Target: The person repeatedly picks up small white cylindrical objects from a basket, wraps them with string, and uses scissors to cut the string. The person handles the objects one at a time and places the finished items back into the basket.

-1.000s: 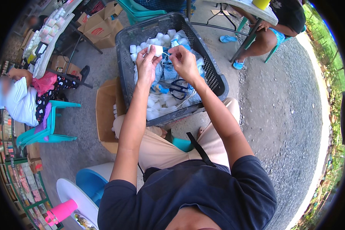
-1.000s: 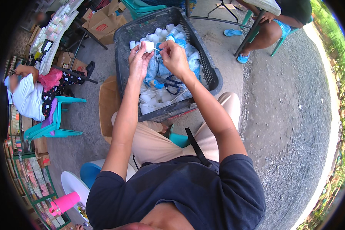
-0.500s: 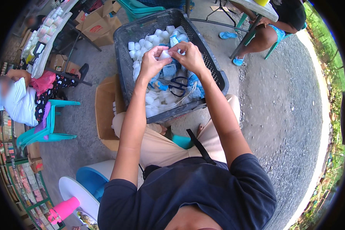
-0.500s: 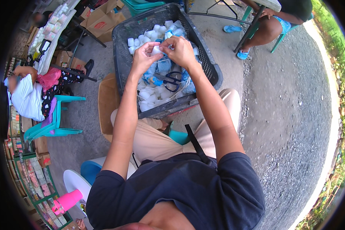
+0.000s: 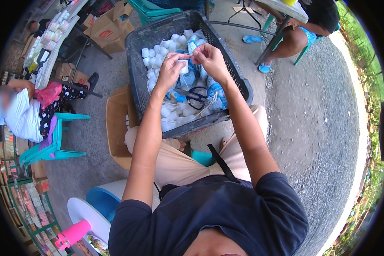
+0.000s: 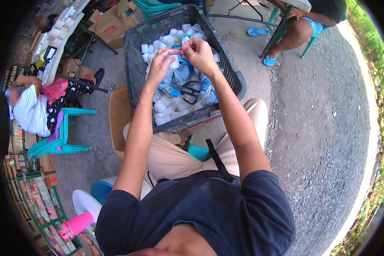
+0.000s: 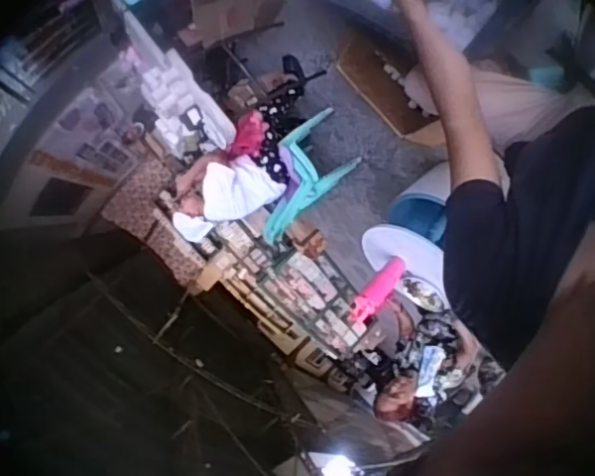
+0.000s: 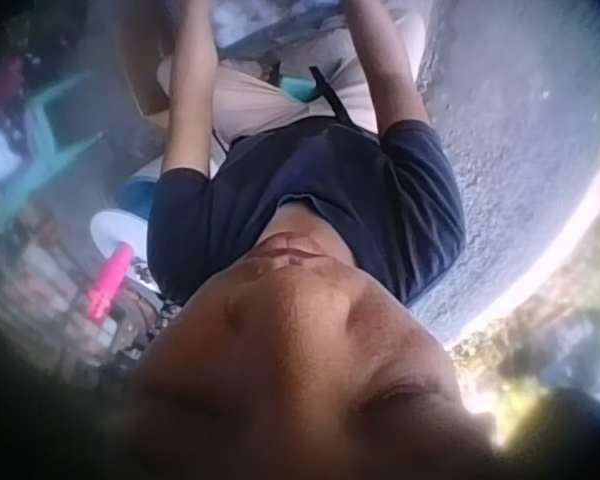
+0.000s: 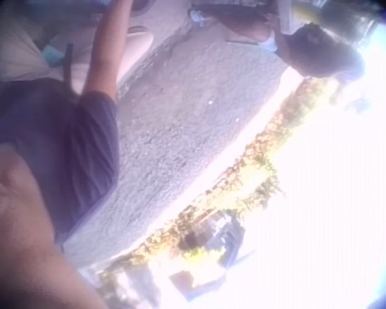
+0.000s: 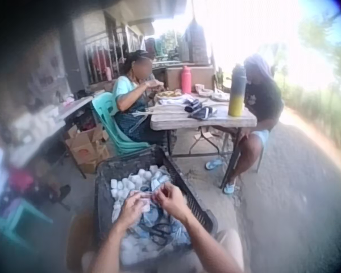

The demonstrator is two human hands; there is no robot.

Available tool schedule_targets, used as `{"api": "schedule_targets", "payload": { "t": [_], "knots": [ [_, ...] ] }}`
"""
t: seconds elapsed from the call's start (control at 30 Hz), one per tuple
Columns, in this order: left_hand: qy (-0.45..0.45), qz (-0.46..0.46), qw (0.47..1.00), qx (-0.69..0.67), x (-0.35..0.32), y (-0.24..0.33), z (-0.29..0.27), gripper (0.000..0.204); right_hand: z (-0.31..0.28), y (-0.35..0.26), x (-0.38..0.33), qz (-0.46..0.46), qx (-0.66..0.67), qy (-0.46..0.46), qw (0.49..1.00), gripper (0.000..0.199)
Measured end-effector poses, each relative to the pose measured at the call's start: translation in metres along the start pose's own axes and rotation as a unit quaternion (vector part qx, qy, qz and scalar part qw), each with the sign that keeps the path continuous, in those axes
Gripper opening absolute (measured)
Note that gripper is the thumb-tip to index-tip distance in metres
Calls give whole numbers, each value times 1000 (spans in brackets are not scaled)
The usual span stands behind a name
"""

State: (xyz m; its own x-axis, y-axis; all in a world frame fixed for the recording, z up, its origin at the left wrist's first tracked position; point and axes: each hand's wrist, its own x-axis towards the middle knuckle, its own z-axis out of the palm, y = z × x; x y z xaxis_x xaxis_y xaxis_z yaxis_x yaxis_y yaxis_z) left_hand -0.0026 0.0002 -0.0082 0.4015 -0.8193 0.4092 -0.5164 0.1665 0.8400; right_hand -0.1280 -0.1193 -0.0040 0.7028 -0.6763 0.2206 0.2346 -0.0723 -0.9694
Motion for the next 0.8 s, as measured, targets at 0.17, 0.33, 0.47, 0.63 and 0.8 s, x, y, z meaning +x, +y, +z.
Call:
{"api": "schedule_targets", "payload": {
  "t": [0.17,0.33,0.47,0.63,0.8],
  "knots": [
    [0,-191,957,-220,-2,-8,12,30,6,-7,-9,-131,-251,-34,958,8],
    [6,-193,947,-256,-1,-8,17,26,4,-1,-8,-198,-293,-53,934,8],
    [11,-198,942,-271,0,-8,13,23,6,-2,-10,-130,-235,-48,962,10],
    [52,-204,937,-278,1,-12,12,19,12,-10,-15,-34,-222,-14,974,11],
    [26,-218,924,-314,0,-7,12,19,14,-5,-14,-118,-288,-19,950,9]
  ]
}}
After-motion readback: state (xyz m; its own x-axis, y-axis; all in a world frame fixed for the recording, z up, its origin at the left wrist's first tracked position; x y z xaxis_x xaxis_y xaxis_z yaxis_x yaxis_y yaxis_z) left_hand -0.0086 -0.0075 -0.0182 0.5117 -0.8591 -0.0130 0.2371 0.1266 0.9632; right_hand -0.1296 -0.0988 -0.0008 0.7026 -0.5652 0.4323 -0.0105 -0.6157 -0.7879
